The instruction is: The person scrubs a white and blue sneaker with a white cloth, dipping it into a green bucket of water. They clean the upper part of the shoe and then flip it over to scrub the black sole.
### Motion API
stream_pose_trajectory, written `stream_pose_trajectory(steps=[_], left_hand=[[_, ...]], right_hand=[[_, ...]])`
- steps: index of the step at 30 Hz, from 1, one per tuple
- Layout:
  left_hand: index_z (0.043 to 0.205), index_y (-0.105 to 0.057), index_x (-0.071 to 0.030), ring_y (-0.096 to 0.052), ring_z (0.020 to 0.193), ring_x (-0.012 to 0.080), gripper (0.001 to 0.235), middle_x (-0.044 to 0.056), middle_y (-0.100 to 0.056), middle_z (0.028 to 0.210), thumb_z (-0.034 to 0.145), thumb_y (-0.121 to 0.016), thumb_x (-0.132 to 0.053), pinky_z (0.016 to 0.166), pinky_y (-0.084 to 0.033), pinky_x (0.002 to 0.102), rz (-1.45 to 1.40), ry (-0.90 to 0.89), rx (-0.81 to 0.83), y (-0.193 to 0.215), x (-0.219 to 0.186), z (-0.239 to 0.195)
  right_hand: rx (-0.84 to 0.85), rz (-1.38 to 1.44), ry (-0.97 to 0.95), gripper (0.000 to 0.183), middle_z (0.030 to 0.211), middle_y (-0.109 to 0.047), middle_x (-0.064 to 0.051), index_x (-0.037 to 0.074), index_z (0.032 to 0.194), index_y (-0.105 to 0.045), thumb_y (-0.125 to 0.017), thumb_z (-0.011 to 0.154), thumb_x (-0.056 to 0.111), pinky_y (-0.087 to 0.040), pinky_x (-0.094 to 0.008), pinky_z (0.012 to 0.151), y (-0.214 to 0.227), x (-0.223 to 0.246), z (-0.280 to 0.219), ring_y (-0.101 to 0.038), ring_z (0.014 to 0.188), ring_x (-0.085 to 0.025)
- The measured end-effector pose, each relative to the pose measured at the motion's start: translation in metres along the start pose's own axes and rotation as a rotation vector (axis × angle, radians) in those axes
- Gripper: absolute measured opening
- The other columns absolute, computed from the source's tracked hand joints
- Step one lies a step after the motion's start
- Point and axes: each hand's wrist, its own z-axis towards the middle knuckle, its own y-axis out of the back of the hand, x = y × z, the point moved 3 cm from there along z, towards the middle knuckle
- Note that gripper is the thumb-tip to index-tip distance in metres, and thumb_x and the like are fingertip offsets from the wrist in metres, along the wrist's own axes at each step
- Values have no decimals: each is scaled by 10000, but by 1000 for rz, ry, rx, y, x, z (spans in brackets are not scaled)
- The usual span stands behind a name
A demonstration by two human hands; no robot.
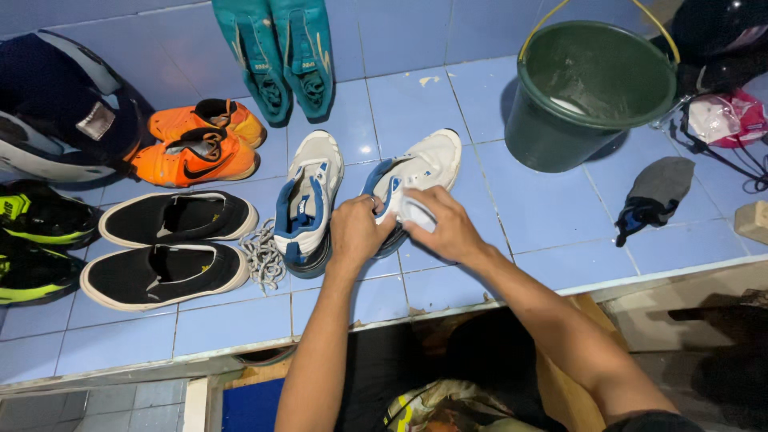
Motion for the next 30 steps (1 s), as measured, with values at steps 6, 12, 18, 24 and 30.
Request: stream_pose_trajectory(steps=[6, 12, 18, 24, 30], left_hand=[[777, -705, -95, -689, 836, 361, 302, 99, -695, 746, 773, -732, -396, 753, -551, 469, -9, 3, 8, 3, -4, -2], [781, -710, -94, -692, 833, 355, 292, 95, -697, 745, 776, -725, -386, 747, -557, 458, -15, 4, 11, 3, -4, -3], [768, -701, -108, -694, 833, 344, 300, 87, -692, 738, 773, -729, -407, 745, -560, 457, -10, 12, 10, -2, 1, -2], [812, -716, -97, -691, 854, 347, 295, 98, -706, 775, 779, -731, -390, 758, -559, 451, -15, -18, 25, 0, 1, -1], [806, -714, -92, -690, 843, 347, 300, 97, -701, 760, 778, -740, -389, 753, -557, 449, -2, -12, 20, 3, -2, -3]], right_hand=[[-93, -66, -55, 554, 1122, -601, -88, 224, 1328, -615, -766, 805, 323, -552, -470, 897, 15, -24, 17, -658, 1057, -357], [39, -54, 70, 551, 1099, -631, -172, 198, 1299, -649, -757, 778, 346, -547, -542, 861, 18, -1, 8, -662, 994, -443], [-4, -12, -4, 559, 1092, -613, -58, 305, 1331, -617, -739, 798, 417, -560, -457, 876, 0, 1, 8, -670, 1023, -361], [-5, -199, 24, 526, 1092, -602, -115, 261, 1321, -612, -732, 814, 328, -572, -505, 830, 22, -29, 26, -677, 948, -399], [-6, 39, -5, 554, 1068, -601, -57, 303, 1328, -611, -742, 802, 413, -564, -432, 847, -1, -4, 11, -679, 1005, -342]])
